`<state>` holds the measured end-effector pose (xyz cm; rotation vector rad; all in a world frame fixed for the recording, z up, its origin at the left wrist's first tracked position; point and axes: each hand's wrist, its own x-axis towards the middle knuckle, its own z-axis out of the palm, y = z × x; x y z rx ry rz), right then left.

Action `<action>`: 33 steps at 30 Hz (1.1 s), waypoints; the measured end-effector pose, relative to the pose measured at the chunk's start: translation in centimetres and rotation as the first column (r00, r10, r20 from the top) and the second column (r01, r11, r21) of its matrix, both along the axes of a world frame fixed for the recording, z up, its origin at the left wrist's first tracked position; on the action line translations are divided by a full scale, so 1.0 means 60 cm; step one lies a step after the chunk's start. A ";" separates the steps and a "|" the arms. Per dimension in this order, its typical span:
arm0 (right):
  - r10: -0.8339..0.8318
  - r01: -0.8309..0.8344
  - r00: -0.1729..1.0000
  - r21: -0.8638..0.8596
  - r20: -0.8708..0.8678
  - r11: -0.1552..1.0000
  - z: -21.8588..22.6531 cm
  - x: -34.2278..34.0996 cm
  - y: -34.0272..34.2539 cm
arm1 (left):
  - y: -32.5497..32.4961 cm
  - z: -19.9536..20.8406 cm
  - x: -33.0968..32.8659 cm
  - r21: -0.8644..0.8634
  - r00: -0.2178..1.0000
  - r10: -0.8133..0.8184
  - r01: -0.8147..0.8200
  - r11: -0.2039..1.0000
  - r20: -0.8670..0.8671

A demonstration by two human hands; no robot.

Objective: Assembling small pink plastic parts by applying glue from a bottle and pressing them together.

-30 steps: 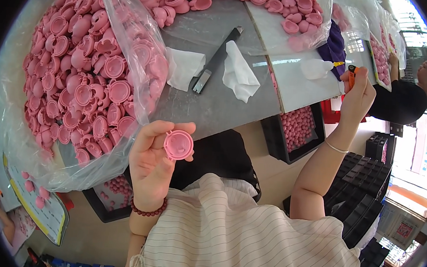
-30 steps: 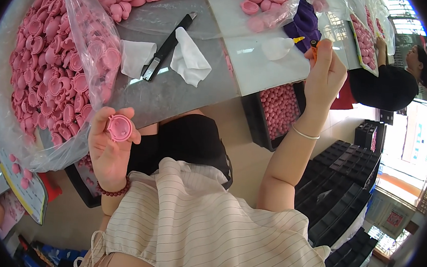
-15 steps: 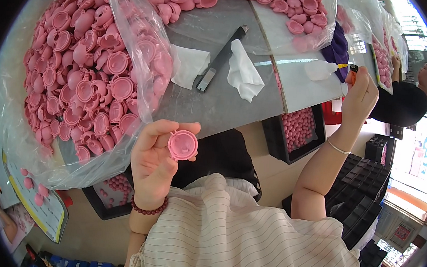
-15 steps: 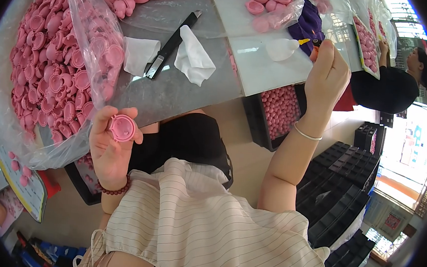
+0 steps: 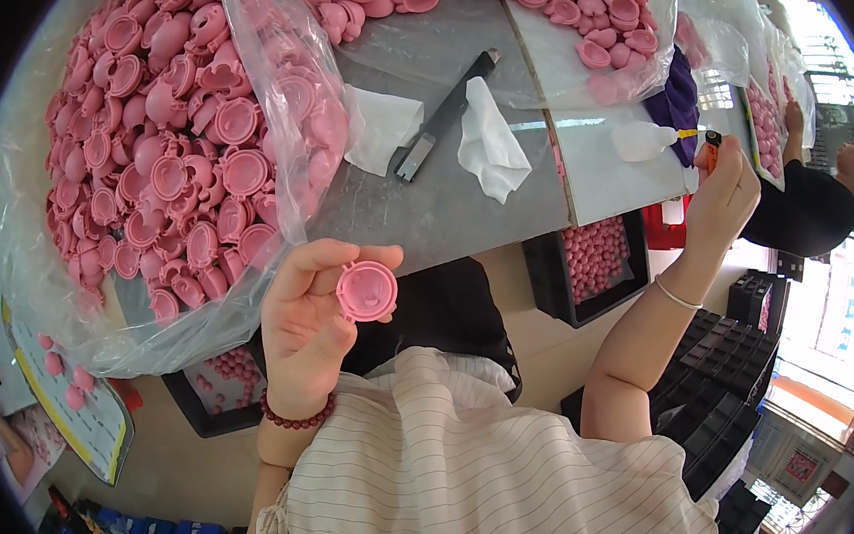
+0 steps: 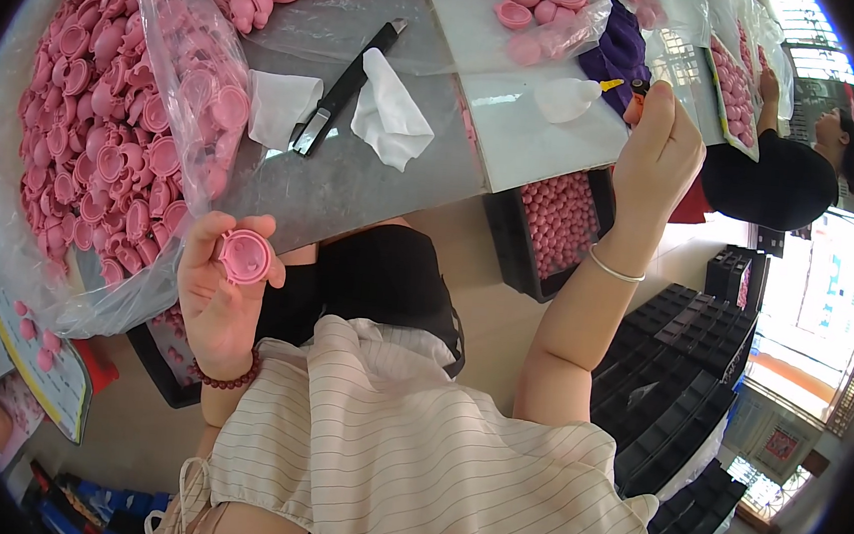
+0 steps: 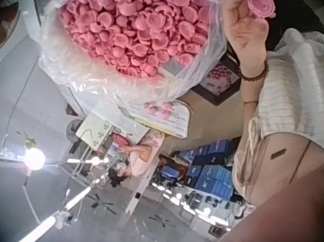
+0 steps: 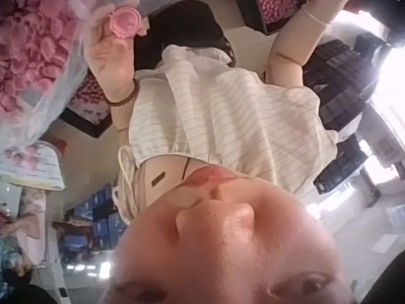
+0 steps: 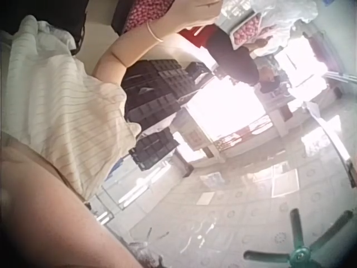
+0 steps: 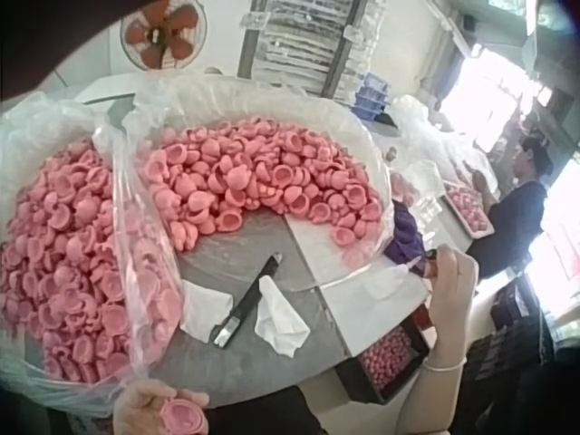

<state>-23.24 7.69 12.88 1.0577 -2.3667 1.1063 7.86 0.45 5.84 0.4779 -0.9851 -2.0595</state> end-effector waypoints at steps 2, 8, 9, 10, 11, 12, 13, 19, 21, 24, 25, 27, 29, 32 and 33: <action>-0.005 0.005 1.000 0.002 -0.024 1.000 -0.001 -0.001 0.000 | 0.000 0.000 0.000 -0.001 1.000 0.002 -0.002 1.000 0.003; 0.084 -0.076 0.992 -0.081 0.097 0.994 -0.006 -0.008 0.006 | 0.001 0.001 0.001 0.005 1.000 0.006 -0.006 1.000 0.001; 0.084 -0.076 0.992 -0.081 0.096 0.994 -0.009 -0.008 0.007 | 0.001 0.001 0.001 0.005 1.000 0.003 -0.003 1.000 0.000; 0.081 -0.063 0.988 -0.139 0.134 0.988 -0.013 -0.007 0.009 | 0.001 0.001 0.000 0.005 1.000 0.000 0.000 1.000 -0.001; 0.081 -0.046 0.981 -0.197 0.173 0.979 -0.016 -0.006 0.011 | 0.001 0.001 0.000 0.006 1.000 0.000 0.000 1.000 -0.001; 0.081 -0.046 0.982 -0.196 0.173 0.980 -0.018 -0.003 0.014 | 0.001 0.002 0.000 0.003 1.000 0.002 -0.002 1.000 0.000; 0.085 -0.048 0.981 -0.205 0.175 0.978 -0.019 0.001 0.017 | 0.001 0.002 -0.001 -0.001 1.000 0.004 -0.004 1.000 0.001; 0.225 -0.198 0.969 -0.228 0.098 0.953 -0.034 0.025 0.036 | -0.002 -0.005 0.002 -0.053 0.999 -0.011 0.009 0.999 -0.052; 0.295 -0.288 0.956 -0.187 0.008 0.939 -0.037 0.031 0.045 | -0.002 -0.005 0.001 -0.054 0.998 -0.014 0.011 0.999 -0.054; 0.323 -0.324 0.945 -0.220 -0.040 0.920 -0.039 0.040 0.045 | -0.001 -0.004 -0.001 -0.054 0.999 -0.014 0.011 0.998 -0.048; 0.317 -0.326 0.945 -0.235 -0.076 0.915 -0.039 0.043 0.044 | -0.001 -0.004 -0.001 -0.053 0.999 -0.011 0.009 0.999 -0.041; 0.312 -0.324 0.946 -0.230 -0.087 0.918 -0.040 0.045 0.042 | 0.000 -0.004 -0.001 -0.046 0.999 -0.007 0.005 0.999 -0.043; 0.306 -0.321 0.947 -0.225 -0.099 0.920 -0.040 0.046 0.042 | 0.000 -0.003 0.000 -0.038 0.999 -0.002 0.001 0.999 -0.046; 0.304 -0.320 0.947 -0.205 -0.107 0.925 -0.041 0.044 0.044 | -0.001 -0.003 0.001 -0.043 0.999 -0.003 0.001 0.999 -0.043; 0.308 -0.324 0.945 -0.188 -0.111 0.927 -0.041 0.043 0.045 | -0.001 -0.003 0.001 -0.037 0.999 -0.006 0.004 0.999 -0.043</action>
